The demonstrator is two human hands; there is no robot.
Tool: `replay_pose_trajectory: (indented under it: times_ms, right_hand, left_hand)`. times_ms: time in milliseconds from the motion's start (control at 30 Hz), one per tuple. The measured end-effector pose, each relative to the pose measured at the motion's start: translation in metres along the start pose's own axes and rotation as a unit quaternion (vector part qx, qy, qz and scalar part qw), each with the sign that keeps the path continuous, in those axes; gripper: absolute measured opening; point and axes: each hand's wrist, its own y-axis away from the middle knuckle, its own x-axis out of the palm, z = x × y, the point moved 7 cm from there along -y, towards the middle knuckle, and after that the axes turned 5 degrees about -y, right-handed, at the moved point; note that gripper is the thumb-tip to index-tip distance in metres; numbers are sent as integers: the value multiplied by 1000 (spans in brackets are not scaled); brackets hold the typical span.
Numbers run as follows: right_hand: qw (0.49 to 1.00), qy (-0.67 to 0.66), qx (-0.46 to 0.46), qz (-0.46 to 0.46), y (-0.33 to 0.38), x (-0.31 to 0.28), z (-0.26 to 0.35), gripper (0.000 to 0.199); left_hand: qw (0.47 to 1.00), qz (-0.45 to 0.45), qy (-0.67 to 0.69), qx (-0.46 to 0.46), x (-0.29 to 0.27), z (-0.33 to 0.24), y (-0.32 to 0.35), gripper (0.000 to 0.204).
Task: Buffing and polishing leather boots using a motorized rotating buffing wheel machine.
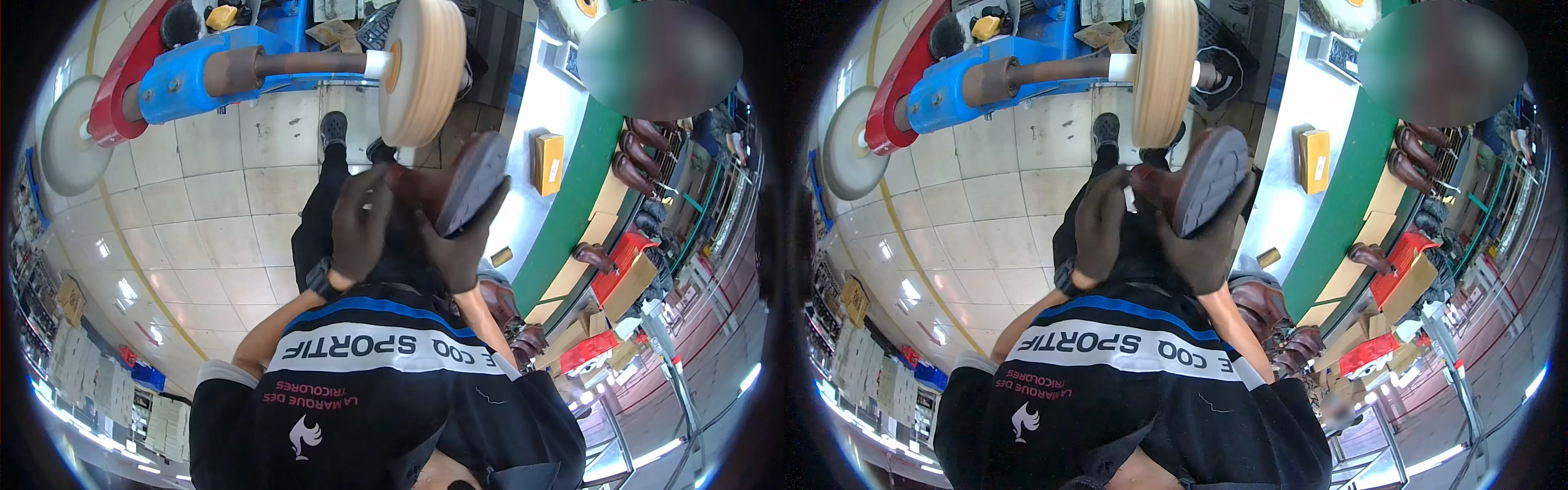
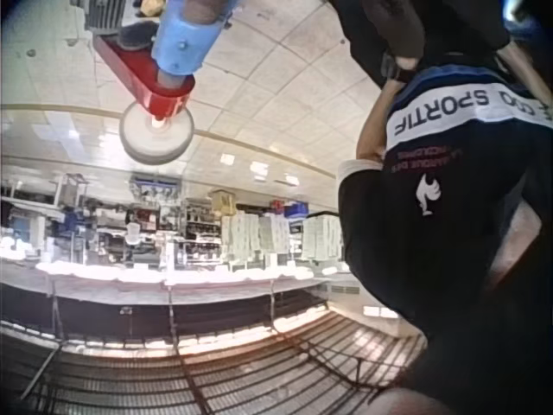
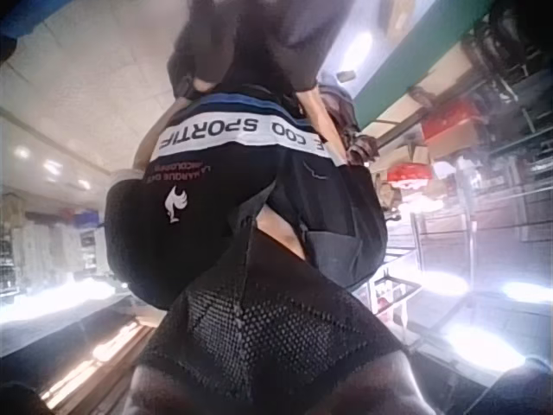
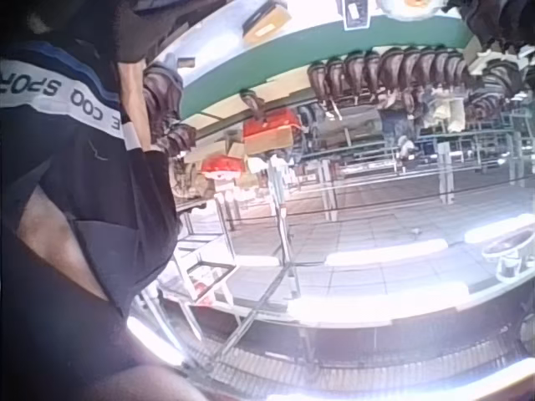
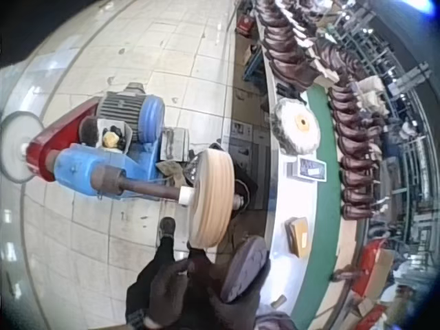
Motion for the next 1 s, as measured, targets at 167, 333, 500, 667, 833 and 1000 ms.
replay_pose_trajectory:
  times_ms: [167, 333, 500, 667, 833, 1000]
  right_hand:
    - [981, -103, 164, 9, -7, 40, -15, 121]
    - [994, 29, 67, -82, -17, 41, -7, 113]
    - [985, -59, 118, -111, -22, 29, -5, 120]
    - [986, -36, 85, -140, 6, -1, 19, 125]
    - [991, 19, 111, -67, -4, 15, -5, 123]
    - [979, -52, 172, -97, -18, 34, -10, 114]
  left_hand:
    - [983, 76, -111, -125, 9, 140, -48, 46]
    - [972, 109, -30, -208, 12, 167, -106, 67]
    - [797, 132, 435, -397, 50, 119, -92, 77]
    - [773, 229, 455, -378, 38, 139, -75, 95]
    - [797, 284, 353, -399, 39, 122, -69, 108]
    - [838, 263, 316, -358, 16, 144, -98, 105]
